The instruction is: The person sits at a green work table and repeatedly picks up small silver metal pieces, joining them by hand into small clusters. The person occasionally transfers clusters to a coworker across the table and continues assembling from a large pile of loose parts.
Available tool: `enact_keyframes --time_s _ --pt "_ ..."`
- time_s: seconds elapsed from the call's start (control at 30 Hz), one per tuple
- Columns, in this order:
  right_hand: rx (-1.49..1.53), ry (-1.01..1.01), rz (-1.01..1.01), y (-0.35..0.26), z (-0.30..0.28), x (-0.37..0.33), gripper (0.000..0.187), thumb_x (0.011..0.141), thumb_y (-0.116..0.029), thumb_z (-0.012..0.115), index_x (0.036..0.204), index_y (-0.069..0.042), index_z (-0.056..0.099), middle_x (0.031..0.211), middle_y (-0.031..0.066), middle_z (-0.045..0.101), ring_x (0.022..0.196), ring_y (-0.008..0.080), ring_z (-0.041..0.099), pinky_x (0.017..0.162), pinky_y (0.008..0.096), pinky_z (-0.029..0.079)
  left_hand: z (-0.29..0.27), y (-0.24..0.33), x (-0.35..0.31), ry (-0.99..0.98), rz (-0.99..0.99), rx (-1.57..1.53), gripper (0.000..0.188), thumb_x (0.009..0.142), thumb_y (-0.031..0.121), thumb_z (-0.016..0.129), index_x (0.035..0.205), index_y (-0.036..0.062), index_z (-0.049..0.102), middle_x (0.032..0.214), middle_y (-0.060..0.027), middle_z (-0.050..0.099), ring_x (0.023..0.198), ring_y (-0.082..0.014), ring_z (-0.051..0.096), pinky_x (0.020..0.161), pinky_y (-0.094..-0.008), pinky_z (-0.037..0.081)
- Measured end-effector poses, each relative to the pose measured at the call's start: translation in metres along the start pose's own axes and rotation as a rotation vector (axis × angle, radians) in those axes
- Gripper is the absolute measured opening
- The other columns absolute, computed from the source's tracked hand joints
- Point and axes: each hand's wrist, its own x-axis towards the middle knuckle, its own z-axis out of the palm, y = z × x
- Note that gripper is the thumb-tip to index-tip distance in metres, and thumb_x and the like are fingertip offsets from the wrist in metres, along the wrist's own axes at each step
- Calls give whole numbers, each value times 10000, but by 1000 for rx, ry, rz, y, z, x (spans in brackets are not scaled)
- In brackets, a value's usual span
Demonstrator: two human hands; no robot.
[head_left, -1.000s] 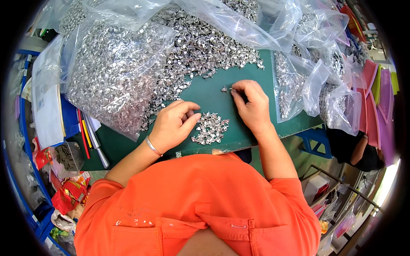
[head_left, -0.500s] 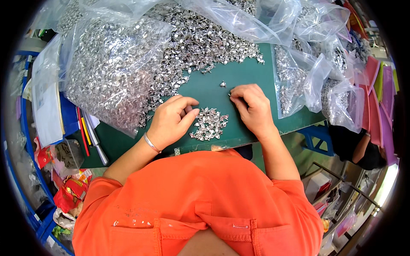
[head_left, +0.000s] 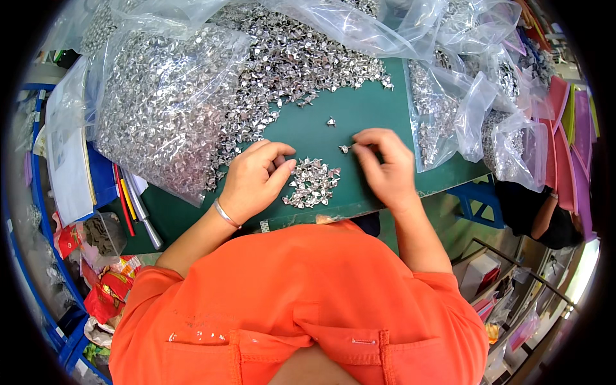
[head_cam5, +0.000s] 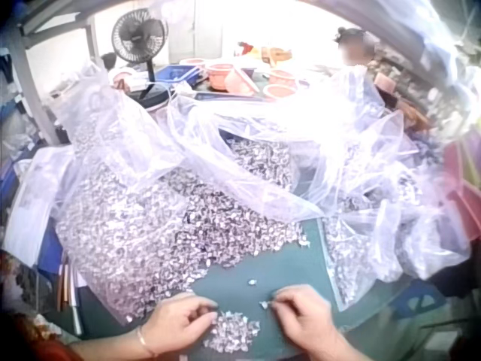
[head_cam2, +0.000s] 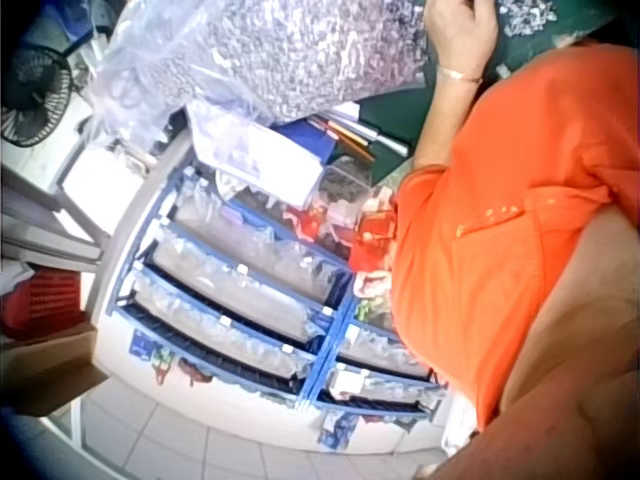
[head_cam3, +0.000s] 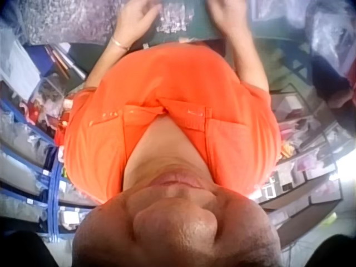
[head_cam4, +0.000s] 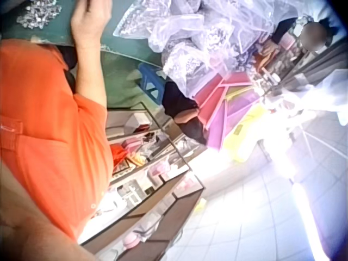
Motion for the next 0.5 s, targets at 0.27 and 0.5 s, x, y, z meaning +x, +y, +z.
enact_keyframes --time_s 0.27,0.5 --pt "-67 -71 -196 1 10 -5 180 760 76 736 872 -42 658 909 80 684 836 291 645 722 376 533 -1 0 0 -7 -18 -40 172 879 65 723 1046 22 720 802 -43 613 573 -102 543 576 -259 454" --pt "-14 32 -19 2 2 -7 144 794 48 741 905 -22 683 915 106 709 846 301 671 747 376 541 -1 -2 -1 -16 -2 -29 171 882 64 717 1047 19 718 803 -43 608 575 -92 541 577 -247 453"
